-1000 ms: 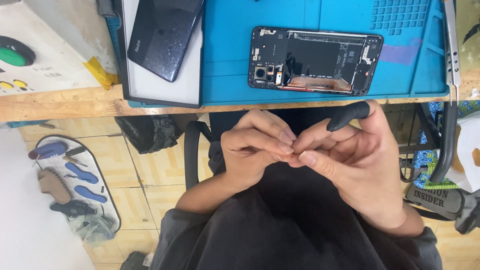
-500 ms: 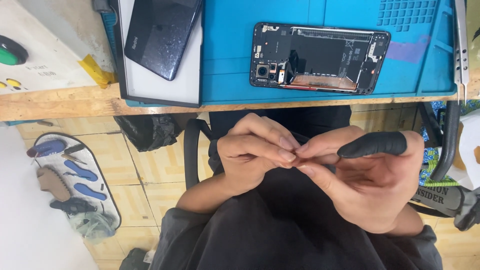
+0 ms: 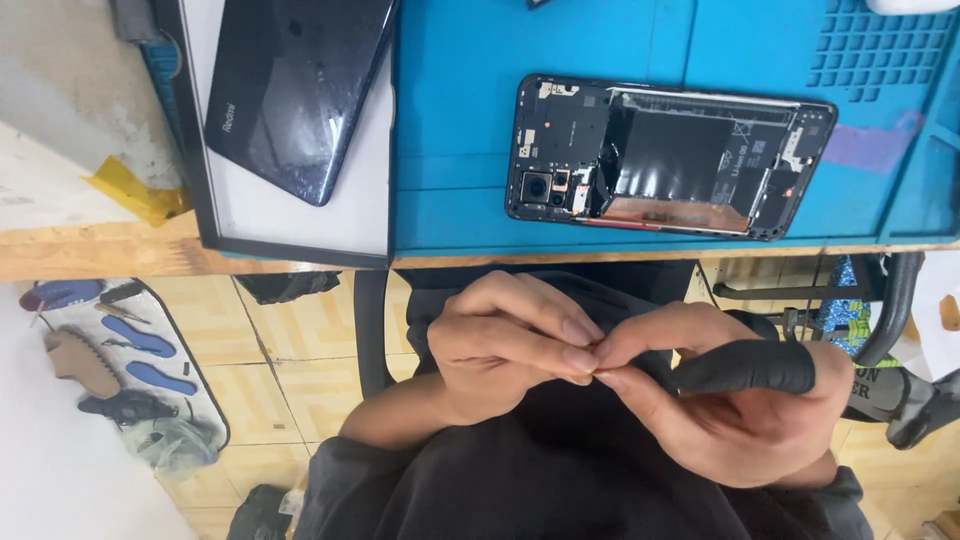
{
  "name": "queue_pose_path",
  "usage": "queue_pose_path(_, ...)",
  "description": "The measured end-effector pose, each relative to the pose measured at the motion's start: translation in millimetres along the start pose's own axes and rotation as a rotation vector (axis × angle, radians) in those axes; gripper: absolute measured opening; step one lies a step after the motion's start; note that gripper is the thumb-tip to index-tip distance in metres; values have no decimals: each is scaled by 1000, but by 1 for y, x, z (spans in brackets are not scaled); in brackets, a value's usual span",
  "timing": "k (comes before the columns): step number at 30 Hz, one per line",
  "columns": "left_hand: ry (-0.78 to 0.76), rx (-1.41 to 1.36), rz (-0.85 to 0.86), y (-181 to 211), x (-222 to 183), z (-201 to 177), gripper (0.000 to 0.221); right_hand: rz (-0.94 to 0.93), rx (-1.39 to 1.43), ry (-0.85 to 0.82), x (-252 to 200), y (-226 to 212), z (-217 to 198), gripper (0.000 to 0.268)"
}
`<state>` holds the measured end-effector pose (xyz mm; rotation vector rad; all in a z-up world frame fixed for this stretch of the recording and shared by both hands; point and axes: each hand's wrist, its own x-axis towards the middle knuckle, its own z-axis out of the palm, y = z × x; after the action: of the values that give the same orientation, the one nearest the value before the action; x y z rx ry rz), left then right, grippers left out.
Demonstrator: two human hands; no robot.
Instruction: Disassembling a smartphone by removing the back cover and manipulating internal components
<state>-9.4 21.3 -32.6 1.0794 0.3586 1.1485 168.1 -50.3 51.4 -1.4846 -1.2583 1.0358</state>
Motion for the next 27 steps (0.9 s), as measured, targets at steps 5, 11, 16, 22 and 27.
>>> queue_pose_path(5,58,272,-13,14,5,-19,24,11,-125,-114,13,20,-11,30)
queue_pose_path(11,22,912,391,11,7,-44,31,-109,-559,-56,45,38,-13,9)
queue_pose_path(16,-287,1142,515,22,37,-63,15,-36,-789,-81,43,29,-4,30)
queue_pose_path(22,-314,1259,664,16,40,-73,4,-96,-817,-53,62,13,11,18)
queue_pose_path(27,-383,1343,649,25,45,-79,9,48,-833,-29,46,15,12,28)
